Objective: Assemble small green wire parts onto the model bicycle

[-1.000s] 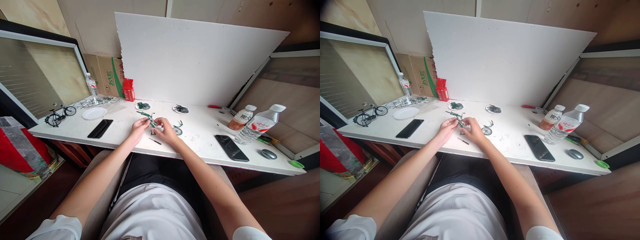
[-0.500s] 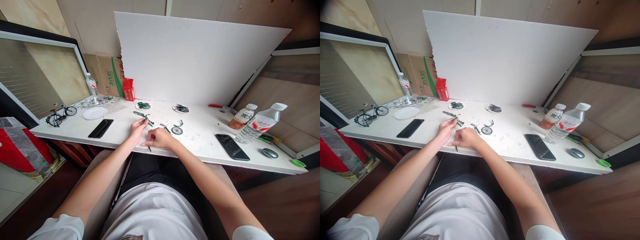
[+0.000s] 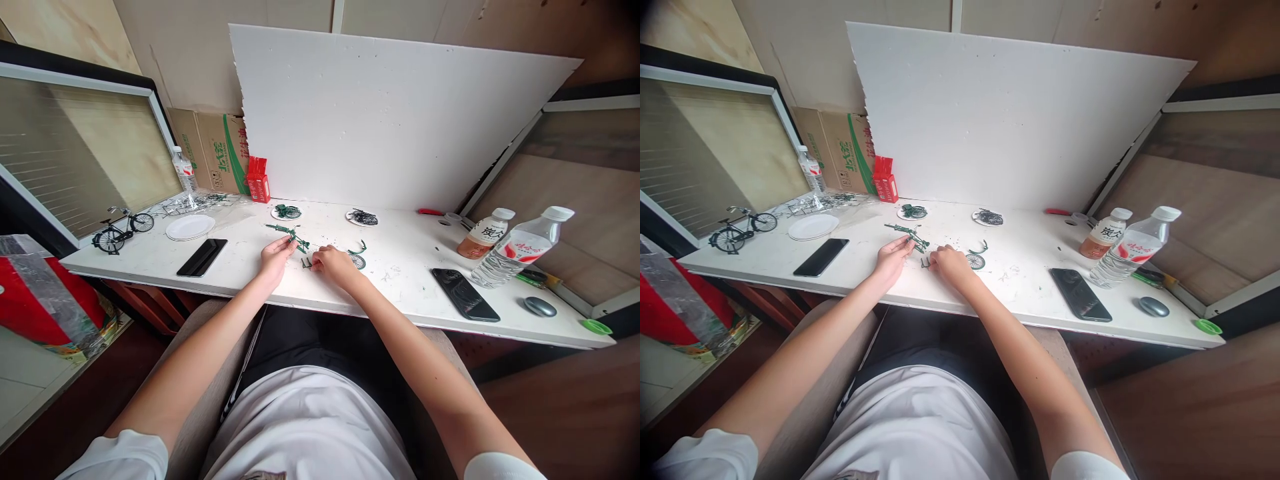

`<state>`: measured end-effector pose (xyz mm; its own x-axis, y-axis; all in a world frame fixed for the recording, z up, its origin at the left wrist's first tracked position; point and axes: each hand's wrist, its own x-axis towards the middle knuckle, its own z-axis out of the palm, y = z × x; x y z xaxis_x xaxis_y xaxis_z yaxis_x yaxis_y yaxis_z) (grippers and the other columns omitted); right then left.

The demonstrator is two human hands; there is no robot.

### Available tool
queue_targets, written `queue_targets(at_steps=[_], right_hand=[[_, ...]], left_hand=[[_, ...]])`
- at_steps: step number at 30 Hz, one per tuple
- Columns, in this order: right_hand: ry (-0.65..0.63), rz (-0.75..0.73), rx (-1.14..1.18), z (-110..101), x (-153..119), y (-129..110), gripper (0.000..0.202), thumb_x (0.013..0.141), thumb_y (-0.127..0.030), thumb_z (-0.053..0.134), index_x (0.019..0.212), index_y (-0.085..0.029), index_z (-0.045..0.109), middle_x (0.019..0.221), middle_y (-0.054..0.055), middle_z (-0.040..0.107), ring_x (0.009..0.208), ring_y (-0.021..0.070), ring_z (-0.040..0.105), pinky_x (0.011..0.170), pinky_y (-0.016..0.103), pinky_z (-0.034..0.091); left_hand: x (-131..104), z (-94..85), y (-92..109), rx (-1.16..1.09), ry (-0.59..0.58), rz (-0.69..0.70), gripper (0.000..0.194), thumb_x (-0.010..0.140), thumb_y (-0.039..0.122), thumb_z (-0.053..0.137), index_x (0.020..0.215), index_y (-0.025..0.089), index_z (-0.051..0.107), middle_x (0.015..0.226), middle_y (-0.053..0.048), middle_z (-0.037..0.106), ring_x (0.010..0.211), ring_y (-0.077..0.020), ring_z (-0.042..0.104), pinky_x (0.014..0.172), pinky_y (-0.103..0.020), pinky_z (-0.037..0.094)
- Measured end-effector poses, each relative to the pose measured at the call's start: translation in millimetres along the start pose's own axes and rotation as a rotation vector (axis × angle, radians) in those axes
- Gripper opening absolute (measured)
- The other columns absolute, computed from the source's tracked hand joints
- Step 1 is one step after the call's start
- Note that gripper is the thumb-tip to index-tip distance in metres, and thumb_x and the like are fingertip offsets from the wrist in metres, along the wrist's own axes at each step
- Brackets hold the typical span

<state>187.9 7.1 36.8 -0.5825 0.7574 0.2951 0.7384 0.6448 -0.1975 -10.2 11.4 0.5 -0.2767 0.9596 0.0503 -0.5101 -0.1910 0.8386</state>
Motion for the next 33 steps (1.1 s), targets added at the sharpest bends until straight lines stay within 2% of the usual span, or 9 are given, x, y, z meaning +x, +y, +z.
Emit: queue_targets(at_steps=[3,6,9,11,15,21,26,33], right_hand=[[-0.03,0.028,-0.068,-1.6,0.8,1.8,0.013,0.102,-0.016,0.068,0.093,-0.021,0.077,0.101,0.01,0.075,0.107,0.0242,0.066,0.07,0.029,0.04],[0.035,0.029,-0.072,-1.7,0.8,-0.5,0.016,0.106,-0.027,0.066,0.097,-0.02,0.076,0.103,0.01,0.075,0.107,0.0233,0.065,0.07,0.028,0.039],[0.168,0.006,-0.011,0.5,-1.0,-3.5,0.029,0.111,-0.041,0.058,0.103,-0.019,0.074,0.099,0.009,0.076,0.094,0.0204,0.066,0.071,0.028,0.038],[0.219,-0.043,0.047,3.9,-2.5,-4.6,0.032,0.113,-0.044,0.053,0.108,-0.019,0.073,0.097,0.007,0.076,0.081,0.0168,0.065,0.071,0.027,0.039],[0.253,-0.126,0.091,13.2,-3.5,-2.8,0.033,0.111,-0.045,0.057,0.125,-0.02,0.073,0.09,0.003,0.077,0.072,0.0153,0.066,0.071,0.026,0.04],[0.284,-0.082,0.128,18.9,-1.5,2.9,0.036,0.112,-0.04,0.055,0.138,-0.023,0.073,0.099,0.006,0.084,0.073,0.0166,0.072,0.075,0.026,0.045],[0.238,-0.082,0.081,17.8,-1.1,-0.1,0.037,0.113,-0.033,0.052,0.142,-0.026,0.073,0.109,0.007,0.085,0.082,0.0195,0.076,0.074,0.026,0.045],[0.175,0.006,0.031,17.0,0.2,-3.1,0.041,0.116,-0.036,0.044,0.143,-0.024,0.072,0.095,0.007,0.084,0.078,0.0207,0.075,0.072,0.027,0.043]], left_hand=[[-1.2,0.2,1.2,-0.015,-0.008,-0.016,0.053,0.063,0.018,0.102,0.11,0.013,0.077,0.108,-0.011,0.081,0.111,-0.0222,0.075,0.116,-0.04,0.051],[-1.1,-0.6,0.8,-0.01,-0.014,-0.01,0.053,0.062,0.019,0.102,0.109,0.014,0.077,0.107,-0.011,0.081,0.114,-0.0236,0.074,0.116,-0.042,0.05],[0.2,-1.7,-0.7,0.009,-0.013,0.001,0.053,0.063,0.022,0.103,0.109,0.014,0.076,0.108,-0.011,0.08,0.116,-0.0248,0.073,0.115,-0.043,0.051],[0.9,-2.0,-1.6,0.025,-0.008,0.002,0.054,0.062,0.022,0.103,0.109,0.014,0.076,0.108,-0.01,0.08,0.114,-0.0247,0.074,0.112,-0.042,0.052],[0.4,-0.7,-1.6,0.038,-0.004,-0.003,0.056,0.062,0.025,0.103,0.109,0.014,0.076,0.108,-0.011,0.08,0.111,-0.0245,0.074,0.108,-0.041,0.052],[-2.6,2.8,-0.8,0.052,-0.03,0.01,0.054,0.06,0.028,0.104,0.105,0.013,0.077,0.109,-0.012,0.081,0.113,-0.0254,0.073,0.111,-0.042,0.051],[-3.5,3.3,-0.5,0.081,-0.04,0.027,0.055,0.059,0.028,0.104,0.105,0.013,0.078,0.108,-0.012,0.081,0.112,-0.0253,0.074,0.113,-0.043,0.05],[-4.1,2.0,-0.1,0.084,-0.075,0.041,0.055,0.057,0.026,0.105,0.104,0.013,0.077,0.107,-0.012,0.08,0.11,-0.0251,0.074,0.115,-0.045,0.049]])
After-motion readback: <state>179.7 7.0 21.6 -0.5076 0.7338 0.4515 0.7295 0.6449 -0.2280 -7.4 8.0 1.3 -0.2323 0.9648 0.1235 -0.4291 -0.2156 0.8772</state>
